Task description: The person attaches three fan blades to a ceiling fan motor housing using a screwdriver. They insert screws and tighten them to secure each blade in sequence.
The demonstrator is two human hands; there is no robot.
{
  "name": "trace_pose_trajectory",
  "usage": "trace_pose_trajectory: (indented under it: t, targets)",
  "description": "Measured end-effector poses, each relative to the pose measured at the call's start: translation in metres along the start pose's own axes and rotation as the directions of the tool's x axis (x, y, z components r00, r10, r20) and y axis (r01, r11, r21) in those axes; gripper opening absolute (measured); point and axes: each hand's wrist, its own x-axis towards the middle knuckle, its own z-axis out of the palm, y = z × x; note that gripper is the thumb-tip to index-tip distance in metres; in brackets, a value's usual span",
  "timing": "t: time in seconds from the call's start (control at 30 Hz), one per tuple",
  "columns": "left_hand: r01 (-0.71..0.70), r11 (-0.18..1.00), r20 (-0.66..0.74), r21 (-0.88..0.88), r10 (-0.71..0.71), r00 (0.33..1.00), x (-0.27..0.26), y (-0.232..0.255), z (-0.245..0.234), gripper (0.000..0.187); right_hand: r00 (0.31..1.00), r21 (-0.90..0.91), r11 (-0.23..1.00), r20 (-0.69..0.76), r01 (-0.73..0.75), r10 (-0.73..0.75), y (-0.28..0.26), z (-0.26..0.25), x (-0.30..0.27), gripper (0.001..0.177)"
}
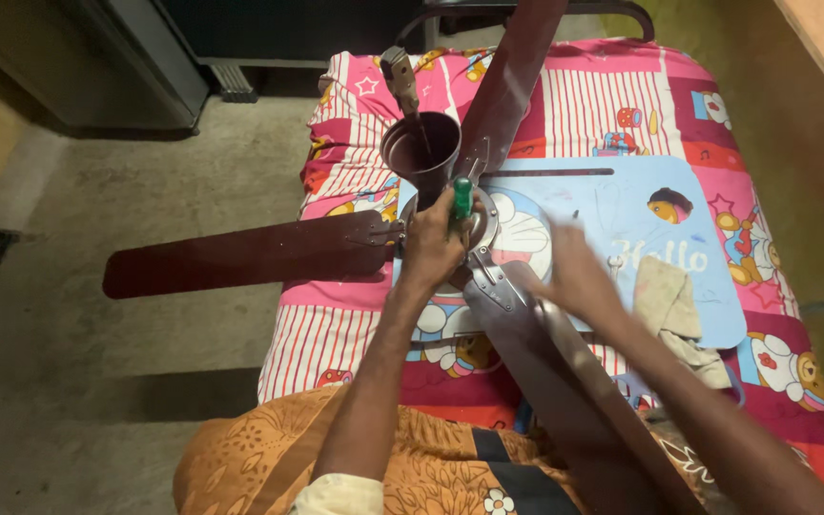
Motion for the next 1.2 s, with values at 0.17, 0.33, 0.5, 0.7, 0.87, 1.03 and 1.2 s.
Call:
trace_pose_trajectory:
  t: [0.17, 0.33, 0.5, 0.7, 0.87, 1.03, 1.2]
  targets:
    - [0.109, 0.994, 0.121, 0.01, -0.109, 0.987, -0.001, 0.005, -0.014, 0.032, 0.918, -0.141, 0.982, 0.359, -0.125, 0.168, -0.011, 0.028, -0.097, 0.137]
    - [0.055, 0.998, 0.156, 0.038, -0.06, 0.986, 0.001, 0.008, -0.024, 0.031, 0.875, -0.149, 0.979, 0.445, -0.138, 0.191, -0.019, 0.02, -0.096, 0.125]
    - [0.083, 0.996, 0.197, -0.045, -0.073, 0.978, 0.001, 0.007, -0.021, 0.032, 0.829, -0.19, 0.972, 0.514, -0.14, 0.22, -0.017, 0.012, -0.085, 0.122]
    - [0.207, 0.978, 0.285, 0.033, -0.207, 0.936, 0.001, 0.0, -0.021, 0.031, 0.835, -0.165, 0.979, 0.516, -0.12, 0.19, -0.007, 0.008, -0.08, 0.122]
    - [0.068, 0.99, 0.177, 0.122, -0.089, 0.98, -0.007, -0.005, -0.003, 0.026, 0.813, -0.208, 0.97, 0.539, -0.126, 0.221, -0.006, 0.011, -0.079, 0.123]
    - [0.118, 0.993, -0.022, 0.025, -0.118, 0.993, -0.01, -0.004, 0.021, 0.021, 0.815, -0.204, 0.971, 0.538, -0.123, 0.216, -0.004, 0.011, -0.079, 0.123]
    - [0.16, 0.977, -0.176, 0.139, -0.134, 0.975, -0.008, -0.001, 0.018, 0.027, 0.811, -0.217, 0.97, 0.545, -0.108, 0.212, -0.005, 0.01, -0.077, 0.121]
